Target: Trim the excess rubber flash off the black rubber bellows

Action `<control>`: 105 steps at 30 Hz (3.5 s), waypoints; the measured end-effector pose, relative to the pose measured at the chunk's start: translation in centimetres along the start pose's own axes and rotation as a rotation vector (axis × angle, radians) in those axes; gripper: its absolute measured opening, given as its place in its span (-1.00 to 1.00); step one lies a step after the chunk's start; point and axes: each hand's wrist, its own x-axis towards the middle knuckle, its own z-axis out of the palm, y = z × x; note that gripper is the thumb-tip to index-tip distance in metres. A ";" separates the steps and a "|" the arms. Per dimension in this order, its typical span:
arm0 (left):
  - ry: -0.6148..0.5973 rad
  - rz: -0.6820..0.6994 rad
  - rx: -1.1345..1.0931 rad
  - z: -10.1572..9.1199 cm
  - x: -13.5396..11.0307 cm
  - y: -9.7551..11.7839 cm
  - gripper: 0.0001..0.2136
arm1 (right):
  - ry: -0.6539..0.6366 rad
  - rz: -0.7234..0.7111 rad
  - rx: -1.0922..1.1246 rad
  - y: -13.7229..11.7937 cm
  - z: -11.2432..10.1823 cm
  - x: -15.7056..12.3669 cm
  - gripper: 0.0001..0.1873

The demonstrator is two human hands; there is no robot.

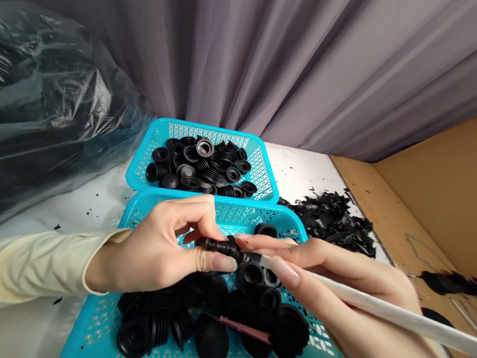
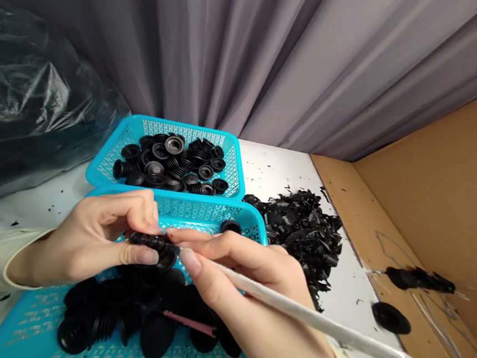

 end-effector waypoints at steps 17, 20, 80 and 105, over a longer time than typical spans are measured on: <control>-0.019 -0.008 0.021 0.3 -0.2 0.0 -0.76 | 0.043 -0.103 -0.168 -0.2 0.5 -0.2 -0.88; -0.024 -0.017 -0.002 0.2 -0.1 0.1 -0.77 | 0.039 -0.109 -0.146 0.0 0.5 -0.1 -0.84; -0.021 -0.131 -0.040 0.0 -0.1 0.5 -0.90 | 0.055 -0.072 -0.066 0.2 0.3 -0.4 -0.86; -0.006 0.048 0.157 0.1 -0.2 0.5 -0.91 | 0.104 -0.202 -0.319 -0.3 0.3 -0.9 -0.80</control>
